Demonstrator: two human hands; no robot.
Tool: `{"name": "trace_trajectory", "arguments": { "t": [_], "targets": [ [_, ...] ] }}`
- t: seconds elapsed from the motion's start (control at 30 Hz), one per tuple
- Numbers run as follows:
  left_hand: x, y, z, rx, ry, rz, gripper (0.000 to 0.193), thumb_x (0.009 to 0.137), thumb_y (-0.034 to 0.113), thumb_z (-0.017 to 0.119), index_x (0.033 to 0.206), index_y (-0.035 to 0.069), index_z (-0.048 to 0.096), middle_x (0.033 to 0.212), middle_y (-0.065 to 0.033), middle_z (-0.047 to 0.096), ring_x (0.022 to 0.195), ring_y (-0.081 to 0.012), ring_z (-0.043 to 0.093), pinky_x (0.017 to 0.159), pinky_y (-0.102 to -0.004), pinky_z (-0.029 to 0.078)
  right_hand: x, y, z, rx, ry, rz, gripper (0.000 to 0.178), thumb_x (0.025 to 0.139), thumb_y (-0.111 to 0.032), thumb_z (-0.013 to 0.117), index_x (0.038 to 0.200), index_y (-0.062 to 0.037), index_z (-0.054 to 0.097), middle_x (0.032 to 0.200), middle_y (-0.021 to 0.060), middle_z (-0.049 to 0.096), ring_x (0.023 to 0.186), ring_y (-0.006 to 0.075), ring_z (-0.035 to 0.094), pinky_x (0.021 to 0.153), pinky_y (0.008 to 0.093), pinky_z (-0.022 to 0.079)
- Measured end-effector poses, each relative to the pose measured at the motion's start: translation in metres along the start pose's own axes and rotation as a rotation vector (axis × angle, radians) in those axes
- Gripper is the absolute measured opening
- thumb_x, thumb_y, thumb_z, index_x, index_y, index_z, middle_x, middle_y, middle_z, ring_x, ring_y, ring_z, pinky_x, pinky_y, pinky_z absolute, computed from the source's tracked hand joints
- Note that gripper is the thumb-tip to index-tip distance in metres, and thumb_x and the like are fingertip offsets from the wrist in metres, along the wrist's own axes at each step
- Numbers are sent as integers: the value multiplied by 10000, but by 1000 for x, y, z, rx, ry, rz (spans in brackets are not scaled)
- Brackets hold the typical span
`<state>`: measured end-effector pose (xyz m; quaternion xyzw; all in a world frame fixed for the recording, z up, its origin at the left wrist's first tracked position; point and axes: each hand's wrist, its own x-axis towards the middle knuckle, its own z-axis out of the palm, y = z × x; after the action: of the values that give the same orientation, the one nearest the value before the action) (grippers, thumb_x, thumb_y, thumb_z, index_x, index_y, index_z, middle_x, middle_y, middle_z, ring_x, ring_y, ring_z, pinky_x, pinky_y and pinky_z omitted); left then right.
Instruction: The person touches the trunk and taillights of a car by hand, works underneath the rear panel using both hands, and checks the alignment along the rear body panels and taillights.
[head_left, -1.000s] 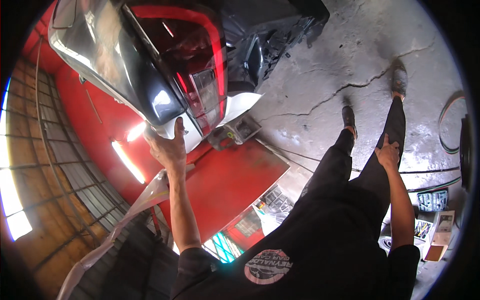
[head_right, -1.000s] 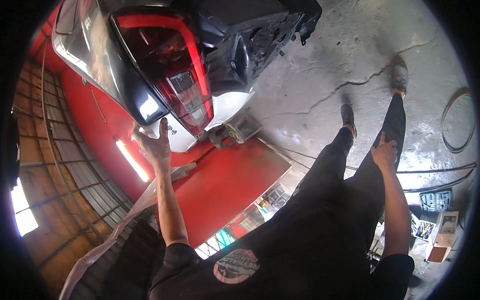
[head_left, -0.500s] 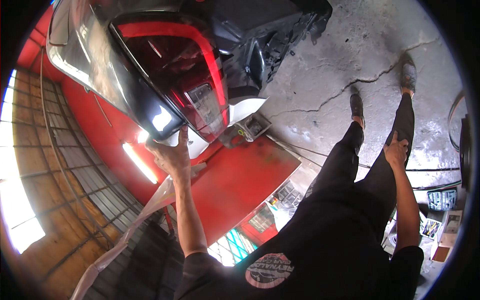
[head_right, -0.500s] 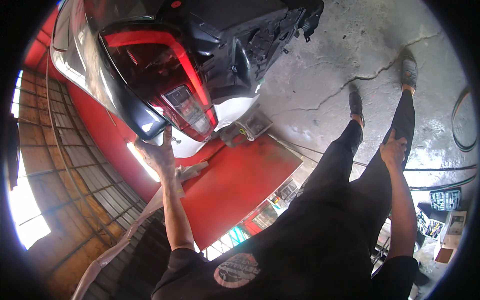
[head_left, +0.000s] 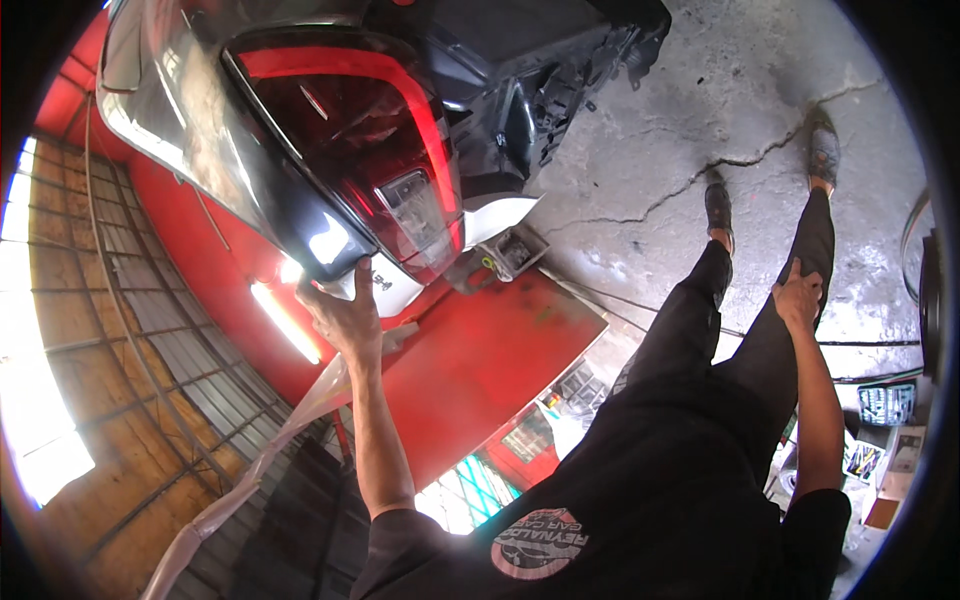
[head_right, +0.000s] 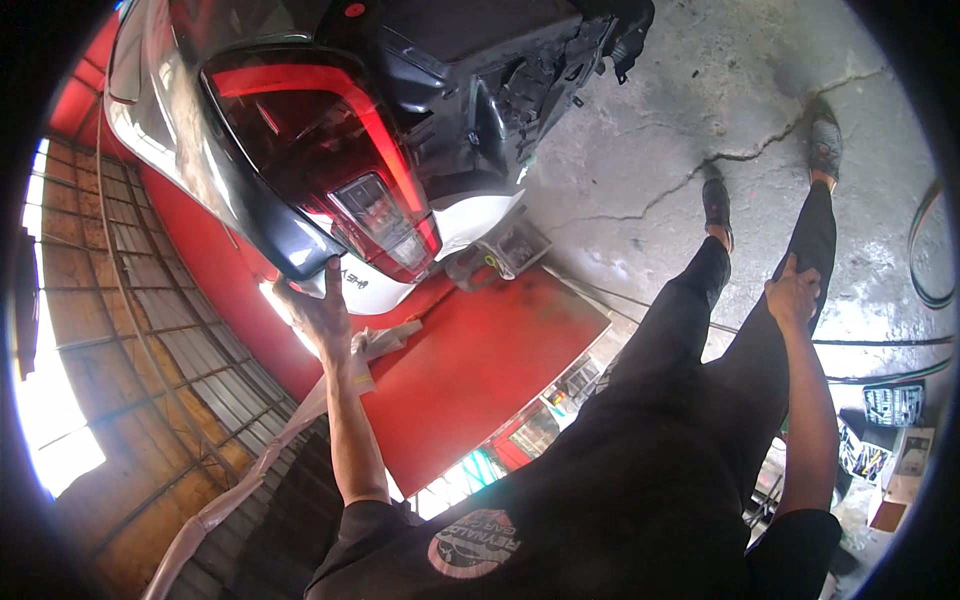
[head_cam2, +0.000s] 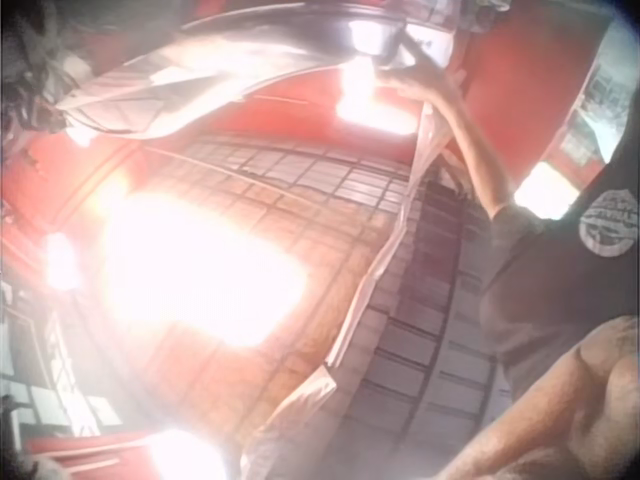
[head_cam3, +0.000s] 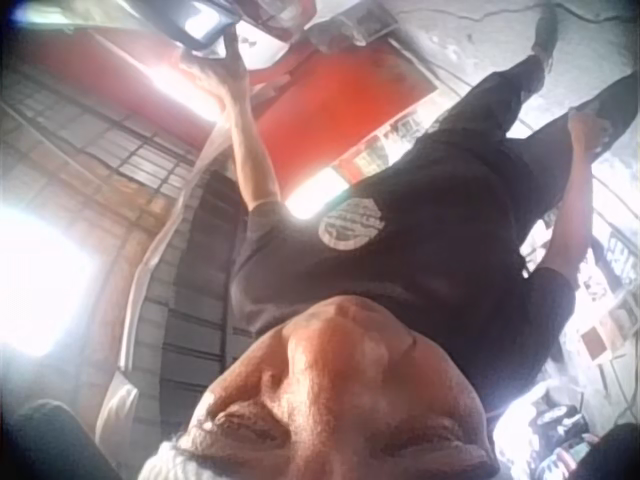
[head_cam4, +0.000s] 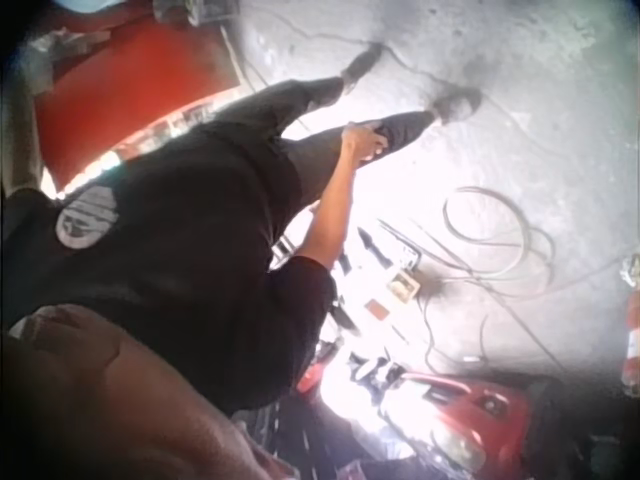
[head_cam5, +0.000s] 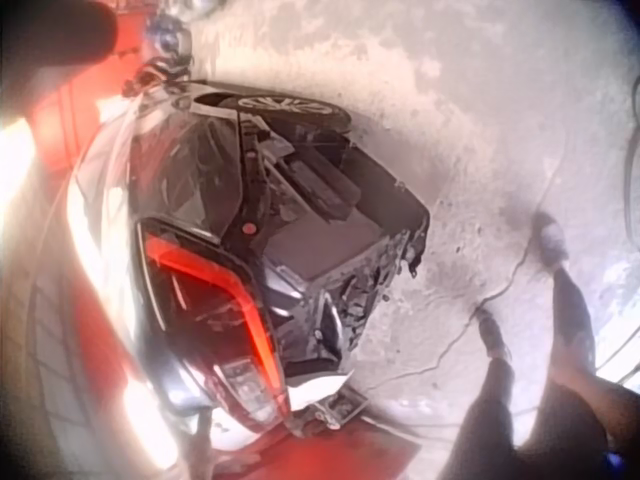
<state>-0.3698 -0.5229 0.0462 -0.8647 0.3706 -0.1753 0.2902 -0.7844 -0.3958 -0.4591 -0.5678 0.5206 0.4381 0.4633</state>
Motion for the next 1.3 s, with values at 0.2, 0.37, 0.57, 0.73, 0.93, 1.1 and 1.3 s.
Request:
{"name": "trace_trajectory", "arguments": {
  "t": [0.2, 0.37, 0.57, 0.73, 0.93, 1.1, 1.3],
  "targets": [
    [-1, -3, -1, -73, 6, 63, 810, 786, 461, 796, 1341, 33, 390, 1268, -189, 494, 1176, -392, 538, 939, -505, 460, 0, -1, -7, 17, -21, -3, 783, 859, -379, 704, 1522, -195, 329, 1368, 310, 368, 1280, 464, 447, 914, 526, 535],
    [-1, 4, 2, 17, 31, 74, 846, 762, 424, 815, 1363, 47, 354, 1240, -199, 517, 1108, -394, 582, 901, -495, 475, 7, 3, 1, 25, -1, -10, 780, 856, -379, 705, 1519, -191, 339, 1374, 302, 374, 1284, 461, 445, 925, 528, 528],
    [-2, 13, 4, -1, 30, 15, 884, 743, 444, 822, 1373, 52, 342, 1245, -191, 517, 1102, -396, 592, 882, -496, 482, 3, -1, -14, 39, -1, -18, 769, 854, -374, 706, 1510, -182, 354, 1376, 281, 389, 1291, 445, 444, 941, 526, 520],
    [-3, 9, 3, -24, 23, -22, 941, 732, 482, 820, 1394, 35, 323, 1290, -184, 479, 1104, -401, 590, 893, -495, 485, 5, 0, -17, 45, 24, -11, 740, 852, -359, 693, 1495, -167, 381, 1382, 301, 381, 1303, 439, 436, 966, 525, 502],
    [-3, 5, 10, 3, 51, 26, 1020, 711, 562, 809, 1374, -29, 307, 1233, -235, 483, 1118, -420, 565, 842, -497, 505, 11, 18, -9, 68, 70, -81, 725, 856, -350, 678, 1488, -141, 390, 1347, 316, 400, 1284, 463, 443, 981, 522, 487],
    [-1, -3, 6, 34, 69, 28, 950, 742, 610, 758, 1314, -37, 361, 1208, -232, 492, 1053, -431, 589, 832, -507, 496, -10, 18, -39, 211, 83, -144, 669, 861, -296, 663, 1466, -138, 424, 1382, 335, 434, 1229, 505, 487, 1041, 501, 438],
    [-4, -8, 0, -33, 70, 90, 786, 876, 421, 686, 1373, -65, 319, 1303, -266, 465, 1037, -442, 605, 758, -488, 537, 12, 64, -14, 537, 137, -366, 545, 862, -247, 599, 1373, -65, 539, 1313, 333, 519, 1227, 435, 533, 1055, 439, 424]
  ]
}}
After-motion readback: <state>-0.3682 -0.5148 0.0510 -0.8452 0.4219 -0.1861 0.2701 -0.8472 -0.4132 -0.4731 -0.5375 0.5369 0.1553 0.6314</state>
